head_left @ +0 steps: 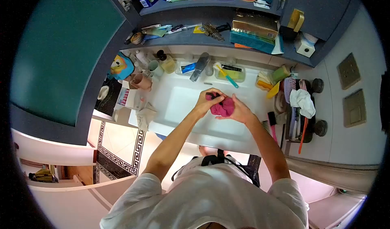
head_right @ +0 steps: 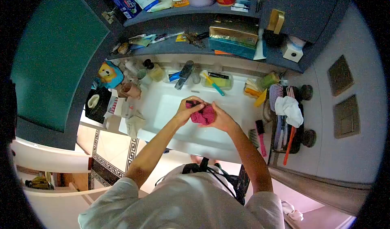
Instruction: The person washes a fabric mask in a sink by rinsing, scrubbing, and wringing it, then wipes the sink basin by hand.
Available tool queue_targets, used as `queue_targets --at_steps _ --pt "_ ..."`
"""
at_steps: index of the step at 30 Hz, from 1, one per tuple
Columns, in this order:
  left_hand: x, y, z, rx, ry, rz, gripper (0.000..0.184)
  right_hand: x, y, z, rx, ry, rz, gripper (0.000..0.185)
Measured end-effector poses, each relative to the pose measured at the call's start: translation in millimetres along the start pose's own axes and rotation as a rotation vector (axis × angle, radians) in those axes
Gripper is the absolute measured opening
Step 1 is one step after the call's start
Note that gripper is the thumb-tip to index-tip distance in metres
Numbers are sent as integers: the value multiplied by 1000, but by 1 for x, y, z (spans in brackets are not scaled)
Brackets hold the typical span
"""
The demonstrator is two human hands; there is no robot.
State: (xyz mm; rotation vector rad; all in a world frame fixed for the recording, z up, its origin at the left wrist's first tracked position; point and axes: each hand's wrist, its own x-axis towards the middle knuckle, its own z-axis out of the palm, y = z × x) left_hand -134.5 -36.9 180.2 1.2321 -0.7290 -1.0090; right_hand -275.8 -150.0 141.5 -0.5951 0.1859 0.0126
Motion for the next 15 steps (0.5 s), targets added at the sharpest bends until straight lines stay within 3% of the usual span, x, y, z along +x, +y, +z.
queue_targets --at_steps 3,5,6,9,10,13,14,15 --pt "8 37 3 342 -255 190 14 1 -5 23 44 -305 88 94" --pt "12 61 3 311 -328 184 14 15 -10 17 47 -498 59 101" --pt "12 75 2 399 -377 213 15 16 -14 30 100 -451 54 108" --pt "13 110 7 568 -460 275 17 20 -34 57 -46 -515 47 109" --pt "12 117 7 607 -474 286 17 30 -32 56 10 -610 44 90" --pt "15 123 -3 620 -357 340 15 44 -27 68 -210 -380 122 60" --pt "14 121 -4 422 -251 160 17 48 -21 77 -218 -259 104 33" --pt "17 115 -11 389 -130 112 22 52 -20 87 -314 -206 100 31"
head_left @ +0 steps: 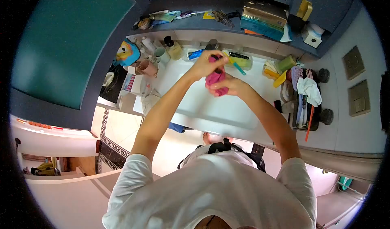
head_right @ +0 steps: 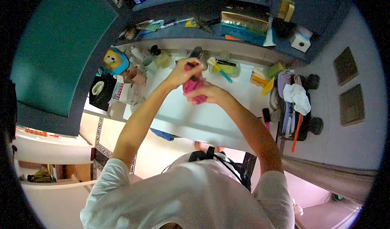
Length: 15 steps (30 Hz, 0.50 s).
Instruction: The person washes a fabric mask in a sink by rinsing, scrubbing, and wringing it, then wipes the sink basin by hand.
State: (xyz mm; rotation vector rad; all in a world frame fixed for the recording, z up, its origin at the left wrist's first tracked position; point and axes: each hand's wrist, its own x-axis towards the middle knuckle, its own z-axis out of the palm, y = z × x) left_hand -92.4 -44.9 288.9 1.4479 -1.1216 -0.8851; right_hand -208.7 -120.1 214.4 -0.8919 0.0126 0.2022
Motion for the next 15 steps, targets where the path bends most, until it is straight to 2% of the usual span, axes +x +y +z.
queue_targets --at_steps 5,8,9,12,15 --pt "2 -28 -19 29 433 -139 37 41 -6 29 -366 376 23 26" --pt "8 -69 -45 222 615 -138 45 69 4 33 -595 548 37 32" --pt "7 -77 -52 348 682 -74 46 81 11 29 -680 591 43 36" --pt "-2 -78 -67 518 790 -26 42 118 39 21 -903 659 -331 44" --pt "-10 -79 -83 657 859 14 36 146 49 18 -1004 671 -213 49"
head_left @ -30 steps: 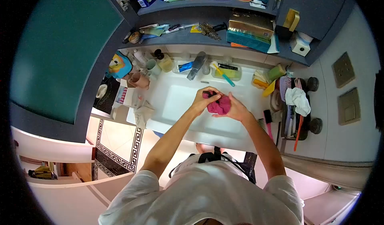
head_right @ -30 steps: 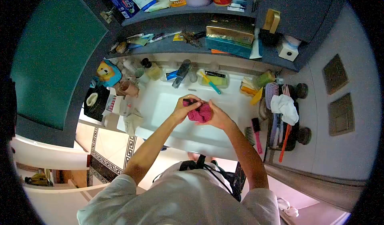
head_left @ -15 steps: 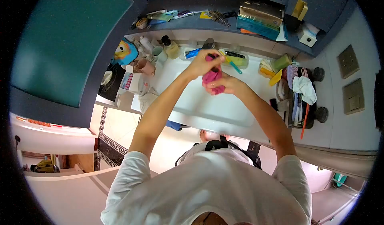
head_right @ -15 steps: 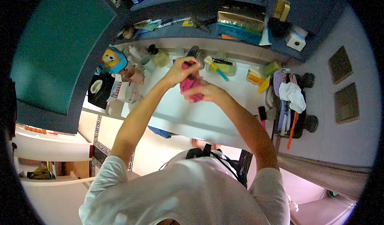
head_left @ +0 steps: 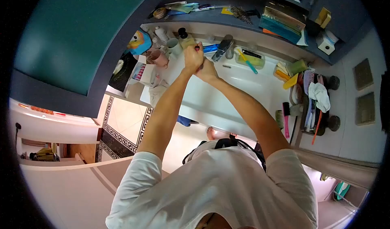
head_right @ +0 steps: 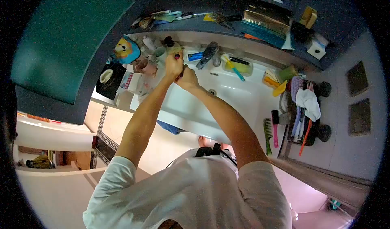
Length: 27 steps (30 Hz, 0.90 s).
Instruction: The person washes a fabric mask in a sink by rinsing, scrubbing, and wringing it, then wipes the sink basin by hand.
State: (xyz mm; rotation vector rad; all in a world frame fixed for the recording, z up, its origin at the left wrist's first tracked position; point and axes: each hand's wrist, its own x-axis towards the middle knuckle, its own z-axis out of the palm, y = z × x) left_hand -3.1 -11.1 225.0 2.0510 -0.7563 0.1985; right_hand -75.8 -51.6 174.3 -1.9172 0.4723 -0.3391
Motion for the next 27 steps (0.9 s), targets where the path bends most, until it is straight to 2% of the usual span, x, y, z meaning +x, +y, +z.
queue_targets --at_steps 6,12,15,18,21,23,25,27 --pt "7 -23 -19 186 30 30 30 12 -9 28 -125 -37 14 48" --pt "14 -39 -35 252 -66 -47 28 19 -19 42 -166 -58 -28 47" --pt "17 -54 -32 199 -4 55 41 25 -16 50 -177 -69 -6 46" --pt "17 -59 -28 304 -86 -71 33 27 -6 57 -122 -108 14 50" --pt "1 -94 -13 5 -239 -115 38 21 26 48 -149 -159 10 61" --pt "-23 -105 -7 -292 -380 -152 40 8 58 15 -195 -319 -201 68" --pt "-47 -127 -4 -547 -389 -397 34 -9 104 -25 -326 -377 -114 73" --pt "-76 -183 22 -820 -228 -735 25 -21 148 -56 -579 -308 51 72"
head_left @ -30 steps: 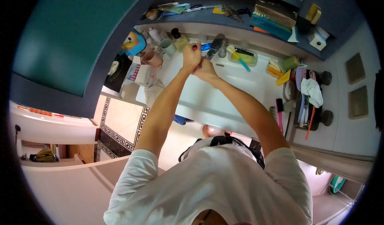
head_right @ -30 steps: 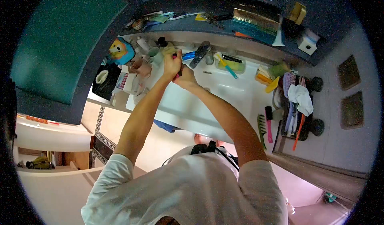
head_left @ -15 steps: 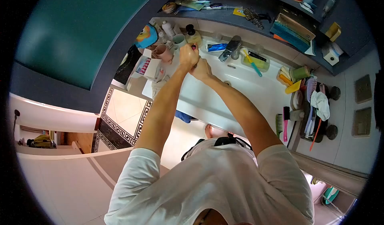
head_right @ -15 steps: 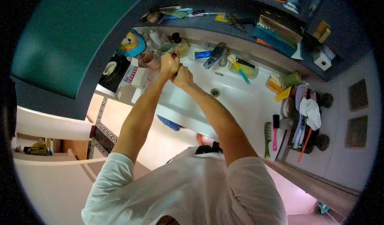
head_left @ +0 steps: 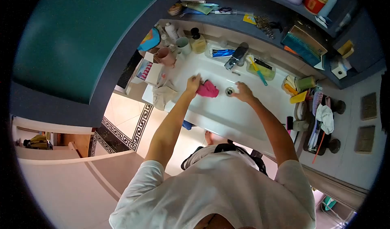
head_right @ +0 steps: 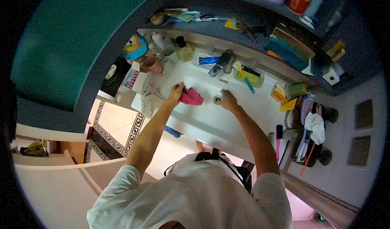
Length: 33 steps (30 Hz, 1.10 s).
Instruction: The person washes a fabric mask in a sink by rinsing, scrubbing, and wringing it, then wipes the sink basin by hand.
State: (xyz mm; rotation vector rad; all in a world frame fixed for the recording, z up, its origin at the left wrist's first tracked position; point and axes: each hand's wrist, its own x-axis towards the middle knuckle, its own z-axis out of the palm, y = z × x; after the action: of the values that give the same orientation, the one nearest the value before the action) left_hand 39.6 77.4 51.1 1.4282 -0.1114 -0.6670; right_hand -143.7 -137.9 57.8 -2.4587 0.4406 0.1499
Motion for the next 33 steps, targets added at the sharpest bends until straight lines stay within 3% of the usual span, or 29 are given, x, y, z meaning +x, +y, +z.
queue_targets --at_steps 2,3,6,7,15,26,29,33 --pt "-15 -3 3 -82 84 -249 20 -7 4 -20 113 243 70 56" --pt "-8 -19 1 -110 73 -278 19 -9 3 -33 172 364 103 48" --pt "-16 -20 19 -94 -12 -314 22 8 -27 -77 -27 696 -150 47" --pt "-17 -15 25 -118 -40 -350 22 14 -41 -91 -71 715 -151 47" --pt "-25 0 22 -528 -252 -459 30 63 -54 -103 -519 506 -75 50" --pt "-74 41 30 -574 -322 -401 35 86 -40 -93 -981 521 -143 35" --pt "-80 46 32 -496 -343 -367 36 80 -45 -97 -982 563 -124 35" --pt "-102 70 45 -349 -350 -281 35 45 -55 -95 -224 580 -260 39"
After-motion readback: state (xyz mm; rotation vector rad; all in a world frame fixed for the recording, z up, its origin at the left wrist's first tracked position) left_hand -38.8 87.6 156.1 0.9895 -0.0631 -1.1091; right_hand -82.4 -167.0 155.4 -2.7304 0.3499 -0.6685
